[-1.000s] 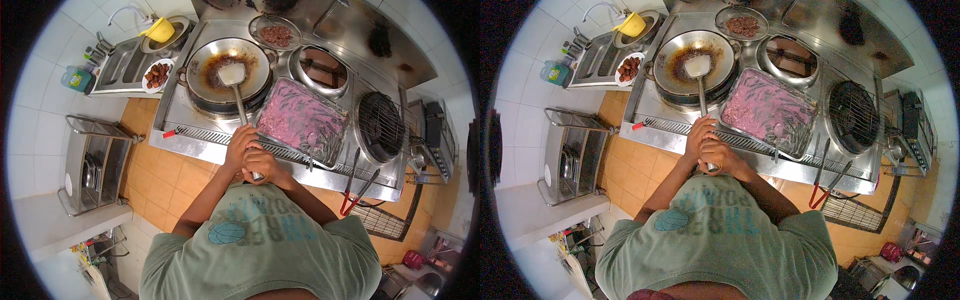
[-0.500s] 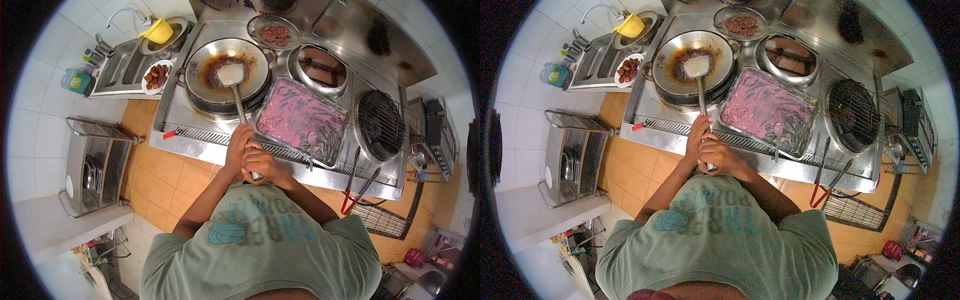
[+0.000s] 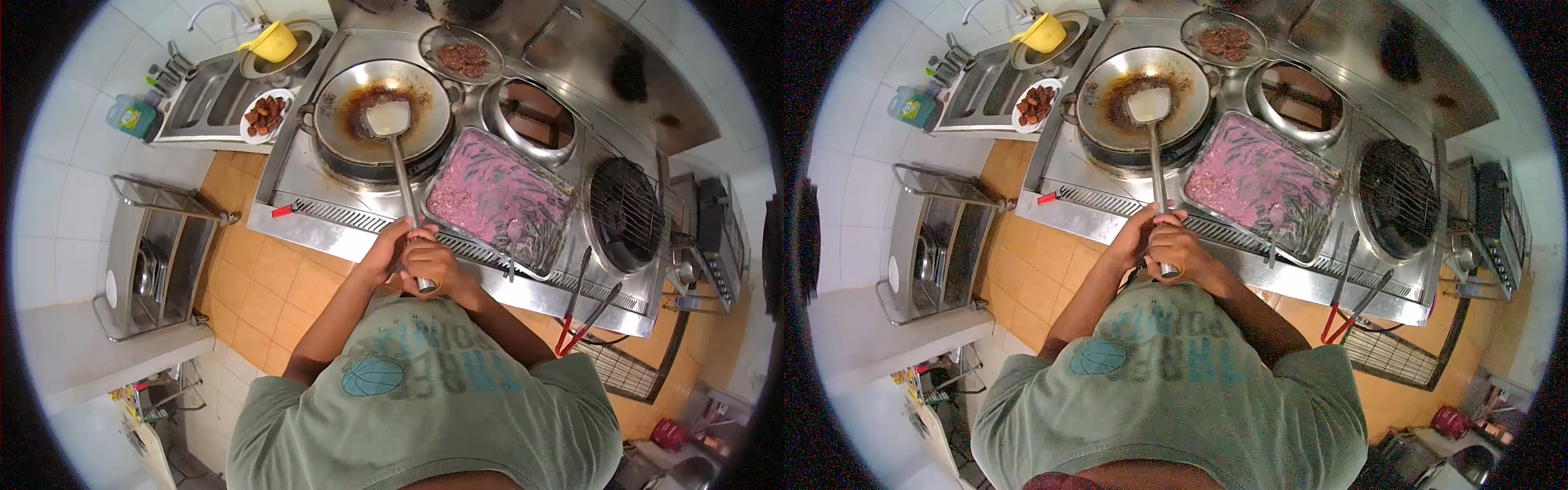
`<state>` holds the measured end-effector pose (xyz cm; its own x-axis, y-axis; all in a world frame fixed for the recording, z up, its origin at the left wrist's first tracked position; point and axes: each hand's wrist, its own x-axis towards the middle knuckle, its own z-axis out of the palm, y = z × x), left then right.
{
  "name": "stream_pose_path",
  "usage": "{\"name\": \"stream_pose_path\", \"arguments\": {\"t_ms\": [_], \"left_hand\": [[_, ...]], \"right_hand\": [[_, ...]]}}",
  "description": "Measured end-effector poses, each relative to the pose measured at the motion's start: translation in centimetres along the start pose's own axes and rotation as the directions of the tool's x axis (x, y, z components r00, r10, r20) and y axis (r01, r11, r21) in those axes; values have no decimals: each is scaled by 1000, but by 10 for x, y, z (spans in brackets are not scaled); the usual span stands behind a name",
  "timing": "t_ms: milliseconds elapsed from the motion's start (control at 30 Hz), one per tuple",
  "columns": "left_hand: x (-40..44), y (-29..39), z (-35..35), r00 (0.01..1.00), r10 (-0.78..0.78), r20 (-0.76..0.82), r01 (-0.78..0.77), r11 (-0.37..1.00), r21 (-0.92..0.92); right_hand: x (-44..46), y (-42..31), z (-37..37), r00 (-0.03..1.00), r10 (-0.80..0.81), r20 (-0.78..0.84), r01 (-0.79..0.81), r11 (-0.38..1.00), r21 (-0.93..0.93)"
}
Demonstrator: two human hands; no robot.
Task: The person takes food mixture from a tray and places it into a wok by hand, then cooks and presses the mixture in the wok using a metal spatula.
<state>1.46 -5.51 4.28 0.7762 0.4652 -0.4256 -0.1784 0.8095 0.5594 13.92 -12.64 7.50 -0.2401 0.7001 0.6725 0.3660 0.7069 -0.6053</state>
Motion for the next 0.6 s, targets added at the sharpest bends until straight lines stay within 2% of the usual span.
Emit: {"name": "stream_pose_path", "arguments": {"t_ms": [33, 200, 600], "left_hand": [[0, 3, 2, 1000, 2, 9, -2, 999, -44], [1, 9, 11, 997, 53, -55, -45, 990, 132], [-1, 5, 12, 987, 143, -72, -133, 983, 126]], "right_hand": [[-1, 1, 1, 1000, 8, 3, -8, 1000, -1], [-1, 2, 2, 1000, 10, -17, -9, 1000, 6], [0, -1, 3, 1000, -3, -26, 2, 1000, -28]]}}
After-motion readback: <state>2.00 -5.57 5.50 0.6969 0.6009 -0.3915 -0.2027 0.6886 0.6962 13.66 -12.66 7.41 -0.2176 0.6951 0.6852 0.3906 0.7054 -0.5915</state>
